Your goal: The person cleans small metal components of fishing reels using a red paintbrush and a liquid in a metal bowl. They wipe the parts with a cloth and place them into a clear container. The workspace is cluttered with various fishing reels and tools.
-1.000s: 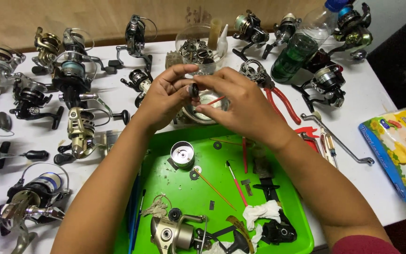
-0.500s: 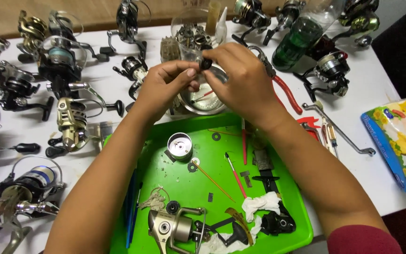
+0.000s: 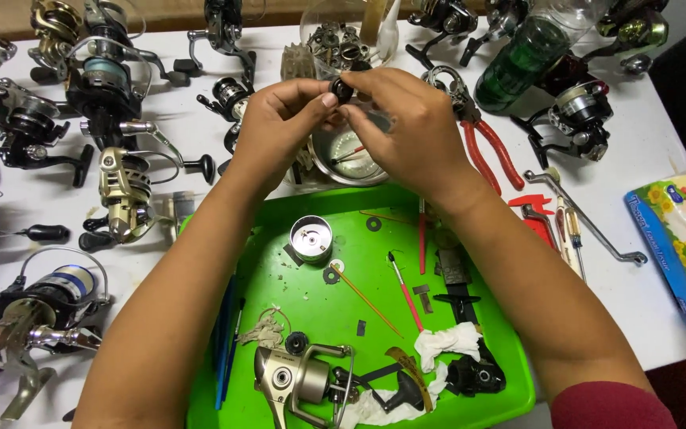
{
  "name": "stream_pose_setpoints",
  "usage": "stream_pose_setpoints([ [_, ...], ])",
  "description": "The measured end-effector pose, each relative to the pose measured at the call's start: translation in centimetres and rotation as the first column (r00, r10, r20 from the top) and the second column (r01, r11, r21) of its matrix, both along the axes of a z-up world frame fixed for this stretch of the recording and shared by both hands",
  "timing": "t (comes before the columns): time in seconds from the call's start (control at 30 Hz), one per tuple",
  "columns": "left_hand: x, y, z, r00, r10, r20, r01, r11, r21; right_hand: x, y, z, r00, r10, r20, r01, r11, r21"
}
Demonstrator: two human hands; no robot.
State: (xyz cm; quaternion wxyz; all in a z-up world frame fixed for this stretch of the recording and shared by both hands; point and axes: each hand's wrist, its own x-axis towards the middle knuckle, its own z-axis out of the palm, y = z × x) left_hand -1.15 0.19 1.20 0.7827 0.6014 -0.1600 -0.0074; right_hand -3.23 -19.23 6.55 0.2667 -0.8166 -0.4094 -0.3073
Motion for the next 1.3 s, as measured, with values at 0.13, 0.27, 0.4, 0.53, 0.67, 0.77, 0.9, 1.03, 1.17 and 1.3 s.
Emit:
stream_pose_setpoints([
  [0.13, -0.1, 0.1, 0.1, 1.000, -0.021, -0.009, 0.021, 1.000, -0.004, -0.1, -0.1, -0.4, 0.999, 0.015, 0.034, -0.017, 0.999, 0.040],
  [0.27, 0.1, -0.1, -0.3, 1.000, -0.024, 0.019, 0.024, 1.000, -0.010, 0.0, -0.1, -0.6, 0.994, -0.026, 0.103, 0.024, 0.999, 0.023],
  [0.4, 0.4, -0.3, -1.0, 0.999, 0.031, 0.015, -0.030, 0.999, -0.043, 0.4, 0.1, -1.2, 0.987, -0.041, 0.158, 0.025, 0.995, 0.100],
  [0.53, 0.3, -0.4, -0.7, 0.999, 0.046, 0.012, -0.045, 0.999, -0.028, 0.5, 0.3, -1.1, 0.936, -0.090, 0.341, 0.087, 0.996, 0.024],
  [0.67, 0.9, 0.1, -1.3, 0.997, 0.065, 0.051, -0.067, 0.997, 0.035, 0.3, 0.6, -1.4, 0.984, -0.024, 0.178, 0.002, 0.992, 0.123],
  [0.77, 0.8, -0.1, -1.2, 0.995, 0.065, 0.079, -0.068, 0.997, 0.031, 0.4, 0.6, -1.8, 0.995, 0.047, -0.085, -0.016, 0.943, 0.334],
  [0.9, 0.2, -0.2, 0.0, 0.995, 0.056, 0.084, -0.050, 0.997, -0.065, 1.0, 0.4, -2.2, 0.958, 0.101, -0.268, 0.036, 0.885, 0.465],
  [1.03, 0.5, 0.1, -0.3, 0.989, 0.018, 0.146, -0.020, 1.000, 0.010, 0.9, 0.3, -2.3, 0.915, 0.179, -0.362, 0.035, 0.858, 0.512],
  [1.17, 0.8, 0.6, -0.3, 0.980, 0.017, 0.196, -0.032, 0.997, 0.074, 0.6, 0.3, -1.9, 0.937, 0.138, -0.320, 0.028, 0.886, 0.463],
  [1.3, 0.8, 0.8, -0.3, 0.981, -0.008, 0.191, -0.008, 0.997, 0.079, 0.3, 0.6, -1.7, 0.970, 0.079, -0.232, 0.024, 0.910, 0.413],
])
